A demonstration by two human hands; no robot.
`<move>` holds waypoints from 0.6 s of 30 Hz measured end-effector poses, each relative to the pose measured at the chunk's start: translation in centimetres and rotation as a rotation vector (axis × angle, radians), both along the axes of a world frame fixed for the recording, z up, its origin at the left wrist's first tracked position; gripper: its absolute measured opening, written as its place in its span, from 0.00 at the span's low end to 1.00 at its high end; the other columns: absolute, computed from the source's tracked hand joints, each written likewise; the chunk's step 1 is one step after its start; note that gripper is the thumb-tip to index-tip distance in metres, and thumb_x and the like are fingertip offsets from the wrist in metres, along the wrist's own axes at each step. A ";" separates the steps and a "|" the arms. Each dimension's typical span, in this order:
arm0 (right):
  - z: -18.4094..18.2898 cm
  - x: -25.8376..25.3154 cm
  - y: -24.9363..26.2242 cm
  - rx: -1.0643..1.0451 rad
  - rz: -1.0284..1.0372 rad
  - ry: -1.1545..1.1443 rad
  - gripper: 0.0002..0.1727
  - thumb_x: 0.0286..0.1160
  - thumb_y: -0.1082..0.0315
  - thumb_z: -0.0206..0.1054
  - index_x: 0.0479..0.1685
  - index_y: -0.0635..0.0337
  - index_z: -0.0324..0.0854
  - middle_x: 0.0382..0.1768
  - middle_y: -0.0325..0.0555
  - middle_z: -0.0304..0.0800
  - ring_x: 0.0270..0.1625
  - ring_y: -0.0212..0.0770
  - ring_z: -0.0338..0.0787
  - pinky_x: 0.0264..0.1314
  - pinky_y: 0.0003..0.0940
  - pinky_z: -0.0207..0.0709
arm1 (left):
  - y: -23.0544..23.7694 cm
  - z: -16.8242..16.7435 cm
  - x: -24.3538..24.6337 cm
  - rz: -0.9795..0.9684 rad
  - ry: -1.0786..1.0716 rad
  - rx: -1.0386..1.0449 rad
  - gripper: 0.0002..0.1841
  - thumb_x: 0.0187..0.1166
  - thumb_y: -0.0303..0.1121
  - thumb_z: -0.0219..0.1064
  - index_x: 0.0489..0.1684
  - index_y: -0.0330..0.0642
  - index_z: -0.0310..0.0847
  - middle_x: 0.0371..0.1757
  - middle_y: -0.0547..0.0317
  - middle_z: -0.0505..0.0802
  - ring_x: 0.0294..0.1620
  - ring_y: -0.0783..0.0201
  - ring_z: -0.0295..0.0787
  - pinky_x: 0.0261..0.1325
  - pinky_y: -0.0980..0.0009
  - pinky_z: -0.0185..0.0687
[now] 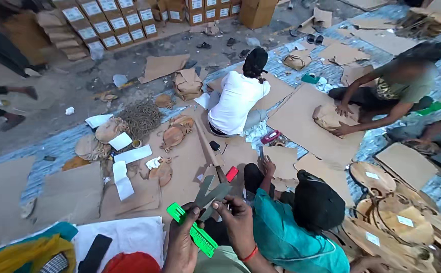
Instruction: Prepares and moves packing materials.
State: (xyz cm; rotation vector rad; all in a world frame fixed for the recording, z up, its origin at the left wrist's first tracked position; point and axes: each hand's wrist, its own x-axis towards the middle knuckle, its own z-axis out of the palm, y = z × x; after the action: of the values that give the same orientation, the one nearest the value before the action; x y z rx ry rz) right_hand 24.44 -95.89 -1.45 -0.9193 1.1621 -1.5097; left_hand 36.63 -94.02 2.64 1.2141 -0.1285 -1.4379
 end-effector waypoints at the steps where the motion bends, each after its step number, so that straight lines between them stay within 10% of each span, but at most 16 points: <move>1: -0.3 0.2 -2.3 -0.022 0.015 -0.004 0.05 0.62 0.74 0.79 0.35 0.63 0.91 0.30 0.34 0.93 0.29 0.20 0.84 0.34 0.17 0.79 | -2.1 -0.2 0.1 0.003 -0.008 -0.008 0.07 0.78 0.19 0.59 0.45 0.34 0.81 0.37 0.53 0.93 0.29 0.68 0.89 0.31 0.75 0.88; 18: 1.0 8.5 -38.2 -0.077 0.176 -0.049 0.06 0.63 0.72 0.79 0.36 0.63 0.91 0.30 0.31 0.90 0.27 0.16 0.78 0.32 0.15 0.74 | -35.4 0.3 6.1 0.036 -0.220 -0.141 0.12 0.81 0.18 0.50 0.43 0.39 0.80 0.30 0.64 0.93 0.23 0.74 0.87 0.30 0.78 0.87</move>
State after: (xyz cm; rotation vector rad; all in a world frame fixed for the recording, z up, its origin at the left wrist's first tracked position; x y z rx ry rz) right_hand 32.89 -134.10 -0.48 -1.0043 0.9670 -1.4336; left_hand 42.78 -129.42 2.92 1.2491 -0.3519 -1.2402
